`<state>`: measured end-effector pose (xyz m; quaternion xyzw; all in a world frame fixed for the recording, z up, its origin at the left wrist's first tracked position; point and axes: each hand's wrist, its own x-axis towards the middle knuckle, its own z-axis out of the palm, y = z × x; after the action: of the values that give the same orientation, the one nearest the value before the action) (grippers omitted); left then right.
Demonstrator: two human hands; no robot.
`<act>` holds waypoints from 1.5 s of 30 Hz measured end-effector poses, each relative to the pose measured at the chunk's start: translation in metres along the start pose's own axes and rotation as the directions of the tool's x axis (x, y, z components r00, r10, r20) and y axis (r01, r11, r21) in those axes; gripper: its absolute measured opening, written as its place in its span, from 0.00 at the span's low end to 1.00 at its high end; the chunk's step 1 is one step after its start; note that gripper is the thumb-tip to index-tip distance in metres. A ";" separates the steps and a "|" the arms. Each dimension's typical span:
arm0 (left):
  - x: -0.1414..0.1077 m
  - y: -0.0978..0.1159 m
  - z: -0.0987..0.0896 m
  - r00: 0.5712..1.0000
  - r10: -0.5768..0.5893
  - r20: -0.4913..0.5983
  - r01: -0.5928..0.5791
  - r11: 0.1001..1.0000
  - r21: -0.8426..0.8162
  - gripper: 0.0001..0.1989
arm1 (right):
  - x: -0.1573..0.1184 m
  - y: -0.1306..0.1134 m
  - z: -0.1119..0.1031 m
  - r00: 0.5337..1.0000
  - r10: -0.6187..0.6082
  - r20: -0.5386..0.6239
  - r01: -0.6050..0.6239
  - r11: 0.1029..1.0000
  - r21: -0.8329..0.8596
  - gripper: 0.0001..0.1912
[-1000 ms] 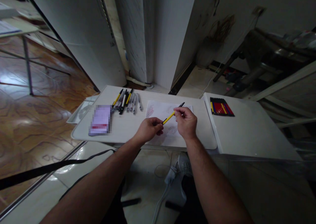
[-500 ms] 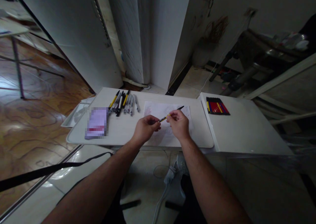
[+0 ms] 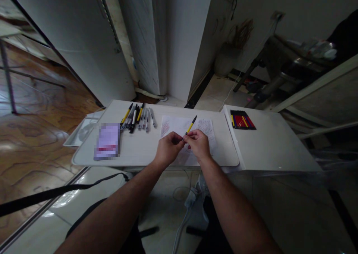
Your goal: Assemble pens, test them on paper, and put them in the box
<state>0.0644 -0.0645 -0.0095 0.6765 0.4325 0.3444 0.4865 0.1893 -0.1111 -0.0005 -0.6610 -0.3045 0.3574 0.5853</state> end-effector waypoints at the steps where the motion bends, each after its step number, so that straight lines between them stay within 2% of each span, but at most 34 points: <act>1: 0.000 0.002 0.001 1.000 0.007 -0.002 -0.007 1.000 0.017 0.11 | 0.000 -0.001 -0.001 1.000 0.018 -0.010 -0.018 1.000 0.016 0.13; 6: -0.001 0.002 0.012 0.999 0.035 0.022 -0.036 0.998 0.044 0.10 | -0.002 -0.004 -0.005 0.995 0.071 -0.073 -0.066 0.995 0.073 0.15; 10: 0.003 0.001 0.018 0.992 0.057 0.115 -0.061 0.998 0.030 0.09 | 0.002 -0.008 -0.012 0.989 0.102 -0.106 -0.091 0.990 0.107 0.16; 12: 0.005 0.003 0.019 0.988 0.046 0.146 -0.063 0.992 0.111 0.08 | 0.007 -0.010 -0.020 0.985 0.118 -0.128 -0.102 0.987 0.125 0.16; 15: 0.010 0.004 0.020 0.980 0.045 0.192 -0.111 0.931 0.349 0.07 | 0.018 -0.013 -0.040 0.974 0.138 -0.180 -0.118 0.986 0.119 0.14; 17: 0.013 0.003 0.021 0.971 0.067 0.230 -0.171 0.866 0.470 0.07 | 0.027 -0.013 -0.059 0.963 0.146 -0.228 -0.129 0.988 0.086 0.13; 20: 0.017 0.000 0.023 0.951 0.071 0.301 -0.234 0.802 0.550 0.10 | 0.041 -0.006 -0.095 0.940 0.130 -0.315 -0.132 0.991 0.014 0.12; 22: 0.020 0.000 0.023 0.948 0.053 0.315 -0.236 0.779 0.581 0.12 | 0.052 0.000 -0.125 0.923 0.097 -0.372 -0.128 0.990 -0.060 0.13; 24: 0.023 0.001 0.022 0.943 0.035 0.330 -0.236 0.770 0.593 0.12 | 0.065 0.006 -0.158 0.893 0.023 -0.449 -0.131 0.968 -0.212 0.14; 27: 0.027 0.003 0.021 0.941 -0.003 0.340 -0.223 0.749 0.624 0.12 | 0.088 0.011 -0.212 0.845 -0.016 -0.534 -0.167 0.941 -0.294 0.15; 30: 0.028 0.004 0.022 0.942 -0.021 0.335 -0.212 0.739 0.640 0.13 | 0.111 0.011 -0.262 0.806 -0.047 -0.591 -0.226 0.897 -0.380 0.14; 33: 0.028 0.003 0.023 0.943 -0.044 0.330 -0.195 0.732 0.653 0.13 | 0.130 0.010 -0.300 0.791 -0.081 -0.606 -0.272 0.841 -0.468 0.13; 38: 0.028 0.002 0.023 0.942 -0.055 0.331 -0.189 0.729 0.658 0.13 | 0.152 0.011 -0.332 0.792 -0.079 -0.605 -0.330 0.778 -0.534 0.13; 45: 0.029 0.002 0.022 0.944 -0.064 0.322 -0.173 0.737 0.653 0.14 | 0.169 0.008 -0.346 0.795 -0.088 -0.600 -0.349 0.742 -0.572 0.12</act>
<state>0.0951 -0.0463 -0.0129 0.8657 0.4213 0.0633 0.2628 0.5700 -0.1660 -0.0075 -0.9211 -0.1624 0.0452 0.3509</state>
